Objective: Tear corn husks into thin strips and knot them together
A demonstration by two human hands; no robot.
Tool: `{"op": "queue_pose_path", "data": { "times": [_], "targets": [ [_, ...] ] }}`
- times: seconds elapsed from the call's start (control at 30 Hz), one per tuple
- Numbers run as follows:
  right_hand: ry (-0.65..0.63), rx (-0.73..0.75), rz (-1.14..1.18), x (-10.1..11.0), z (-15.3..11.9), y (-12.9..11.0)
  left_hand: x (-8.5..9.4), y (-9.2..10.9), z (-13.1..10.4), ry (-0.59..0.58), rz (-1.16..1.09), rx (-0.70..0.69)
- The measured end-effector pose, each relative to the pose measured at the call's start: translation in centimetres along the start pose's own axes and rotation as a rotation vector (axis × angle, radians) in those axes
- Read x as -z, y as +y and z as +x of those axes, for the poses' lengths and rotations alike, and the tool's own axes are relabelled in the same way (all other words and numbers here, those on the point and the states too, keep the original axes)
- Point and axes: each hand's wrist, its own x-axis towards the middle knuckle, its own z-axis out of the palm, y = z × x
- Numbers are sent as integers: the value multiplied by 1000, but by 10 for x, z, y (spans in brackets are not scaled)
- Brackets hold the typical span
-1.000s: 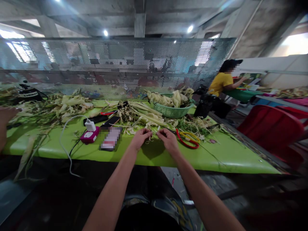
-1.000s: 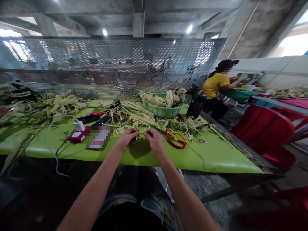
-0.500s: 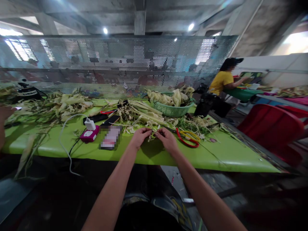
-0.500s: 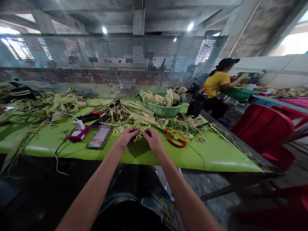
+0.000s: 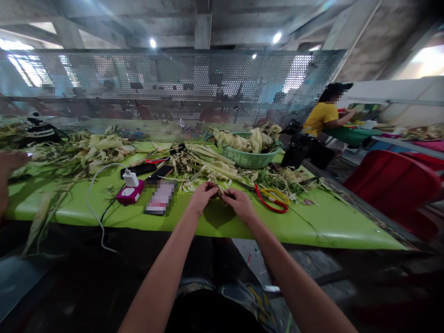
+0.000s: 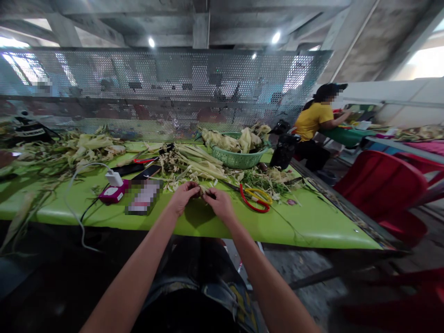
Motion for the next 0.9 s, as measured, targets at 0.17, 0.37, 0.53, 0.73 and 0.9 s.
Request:
{"op": "queue_pose_path", "data": {
  "times": [0.17,0.37,0.53,0.73,0.9],
  "targets": [
    [27,2,-39,2,0,-1,0,0,1,33,-5,-6],
    [42,-43,-29,2,1,1,2,-2,4,39,5,-16],
    [92,-34,-11,1,1,1,5,-4,6,36,55,-32],
    [159,-42,28,3,-1,-3,5,-1,4,49,66,5],
    [206,-34,37,3,-1,1,3,1,2,56,31,31]
  ]
}}
